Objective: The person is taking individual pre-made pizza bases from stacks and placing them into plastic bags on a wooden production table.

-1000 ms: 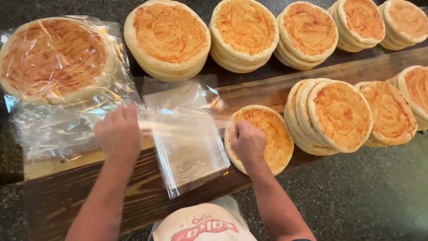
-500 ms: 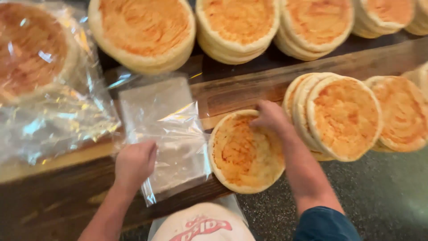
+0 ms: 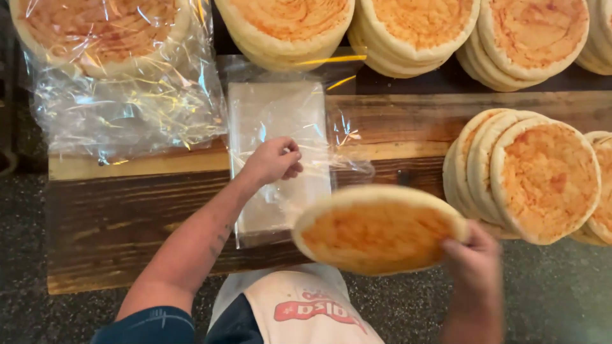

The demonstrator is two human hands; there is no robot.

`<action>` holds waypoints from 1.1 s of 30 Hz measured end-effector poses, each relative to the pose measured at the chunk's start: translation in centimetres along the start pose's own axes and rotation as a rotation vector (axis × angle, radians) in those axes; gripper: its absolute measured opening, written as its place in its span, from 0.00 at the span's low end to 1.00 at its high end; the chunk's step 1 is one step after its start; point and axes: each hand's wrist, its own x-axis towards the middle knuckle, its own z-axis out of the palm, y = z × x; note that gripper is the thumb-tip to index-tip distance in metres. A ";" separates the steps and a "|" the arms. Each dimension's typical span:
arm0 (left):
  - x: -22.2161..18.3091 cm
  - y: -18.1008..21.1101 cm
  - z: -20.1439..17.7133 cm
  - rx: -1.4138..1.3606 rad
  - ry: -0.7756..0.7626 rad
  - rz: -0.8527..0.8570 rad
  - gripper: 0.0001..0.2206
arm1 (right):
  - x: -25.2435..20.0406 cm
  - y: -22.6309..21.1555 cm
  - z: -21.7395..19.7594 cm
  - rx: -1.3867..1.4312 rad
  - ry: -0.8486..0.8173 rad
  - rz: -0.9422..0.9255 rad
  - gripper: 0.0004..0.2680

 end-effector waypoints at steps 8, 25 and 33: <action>3.0 -4.5 -1.3 0.964 0.078 0.502 0.05 | -3.1 1.8 16.0 -0.297 0.063 0.371 0.13; -10.1 -20.0 1.9 1.254 0.694 0.019 0.06 | 4.9 12.6 9.5 -0.965 -0.335 -0.687 0.02; -23.4 -9.8 2.3 0.702 0.789 0.435 0.10 | 1.4 -5.5 3.7 -0.498 -0.720 -0.470 0.02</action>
